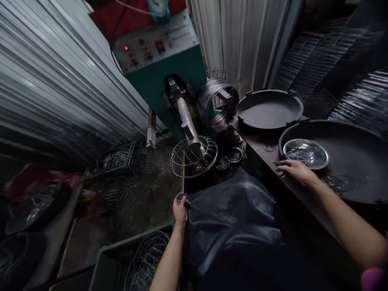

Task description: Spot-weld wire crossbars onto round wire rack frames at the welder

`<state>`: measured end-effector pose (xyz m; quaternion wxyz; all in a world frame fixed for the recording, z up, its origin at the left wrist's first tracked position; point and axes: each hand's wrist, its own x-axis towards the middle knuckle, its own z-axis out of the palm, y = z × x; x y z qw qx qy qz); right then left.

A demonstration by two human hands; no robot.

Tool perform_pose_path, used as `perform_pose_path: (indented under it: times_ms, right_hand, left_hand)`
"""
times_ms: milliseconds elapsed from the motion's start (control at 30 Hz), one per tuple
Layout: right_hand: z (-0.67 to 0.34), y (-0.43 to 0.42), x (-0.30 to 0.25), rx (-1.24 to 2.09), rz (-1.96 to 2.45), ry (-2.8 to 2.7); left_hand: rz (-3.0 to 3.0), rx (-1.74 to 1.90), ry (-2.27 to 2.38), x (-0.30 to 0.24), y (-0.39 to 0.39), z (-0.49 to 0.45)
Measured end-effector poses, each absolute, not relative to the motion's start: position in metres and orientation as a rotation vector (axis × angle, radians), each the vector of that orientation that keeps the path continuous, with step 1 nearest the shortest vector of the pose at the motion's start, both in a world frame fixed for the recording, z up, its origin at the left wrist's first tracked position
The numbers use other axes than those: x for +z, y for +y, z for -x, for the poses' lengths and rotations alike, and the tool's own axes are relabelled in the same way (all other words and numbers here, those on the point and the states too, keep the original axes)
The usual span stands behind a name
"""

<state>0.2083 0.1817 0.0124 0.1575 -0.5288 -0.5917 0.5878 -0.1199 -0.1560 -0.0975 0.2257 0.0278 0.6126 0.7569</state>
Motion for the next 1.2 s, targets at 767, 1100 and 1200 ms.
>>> perform_pose_path:
  times_ms: [767,1100,1200]
  right_hand:
    - [-0.176,0.048,-0.047,2.329,1.193,-1.755]
    - [-0.167,0.028,-0.069,1.915,1.161,-2.045]
    - [-0.176,0.045,-0.064,1.915,1.305,-1.887]
  left_hand:
    - [-0.64,1.333,1.425,-0.053,-0.058,0.004]
    - [-0.544,1.237,1.408,-0.064,-0.047,-0.03]
    - [-0.444,1.281,1.448,-0.066,-0.049,-0.026]
